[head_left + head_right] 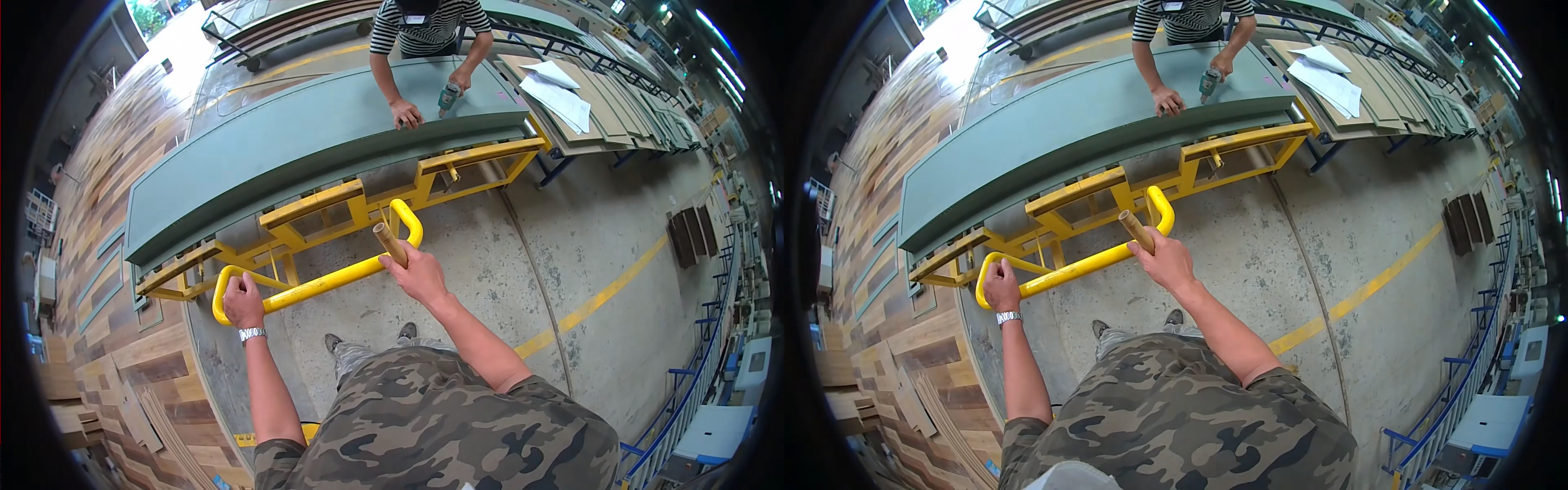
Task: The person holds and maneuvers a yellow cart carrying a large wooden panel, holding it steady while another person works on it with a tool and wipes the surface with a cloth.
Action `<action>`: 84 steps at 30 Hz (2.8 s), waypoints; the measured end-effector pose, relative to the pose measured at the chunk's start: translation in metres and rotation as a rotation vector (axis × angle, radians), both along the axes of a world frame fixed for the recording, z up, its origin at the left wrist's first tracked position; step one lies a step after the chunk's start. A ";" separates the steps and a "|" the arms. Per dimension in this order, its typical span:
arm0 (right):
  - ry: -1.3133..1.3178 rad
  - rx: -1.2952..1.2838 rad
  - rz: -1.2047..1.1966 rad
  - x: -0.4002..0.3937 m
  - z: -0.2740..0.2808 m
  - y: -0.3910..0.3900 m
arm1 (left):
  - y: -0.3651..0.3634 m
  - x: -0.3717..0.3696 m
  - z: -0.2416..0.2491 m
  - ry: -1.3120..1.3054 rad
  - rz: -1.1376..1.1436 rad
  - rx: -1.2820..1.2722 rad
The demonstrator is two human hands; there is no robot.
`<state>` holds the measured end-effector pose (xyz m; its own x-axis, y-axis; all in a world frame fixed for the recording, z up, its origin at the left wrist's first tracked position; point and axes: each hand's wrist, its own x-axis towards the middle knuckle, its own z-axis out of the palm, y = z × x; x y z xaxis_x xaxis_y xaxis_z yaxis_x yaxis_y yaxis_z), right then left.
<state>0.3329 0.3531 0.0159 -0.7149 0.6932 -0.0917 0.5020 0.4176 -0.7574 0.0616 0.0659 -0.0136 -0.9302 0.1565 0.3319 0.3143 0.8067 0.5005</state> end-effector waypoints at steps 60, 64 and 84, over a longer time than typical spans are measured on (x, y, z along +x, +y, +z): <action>0.000 0.011 0.008 0.000 -0.002 0.001 | 0.000 0.000 -0.002 0.017 -0.001 0.009; 0.007 0.007 0.009 0.000 -0.004 0.001 | 0.000 0.001 -0.001 0.020 -0.010 0.003; -0.003 -0.004 0.006 0.000 0.003 -0.001 | 0.001 0.002 0.000 0.031 0.002 -0.014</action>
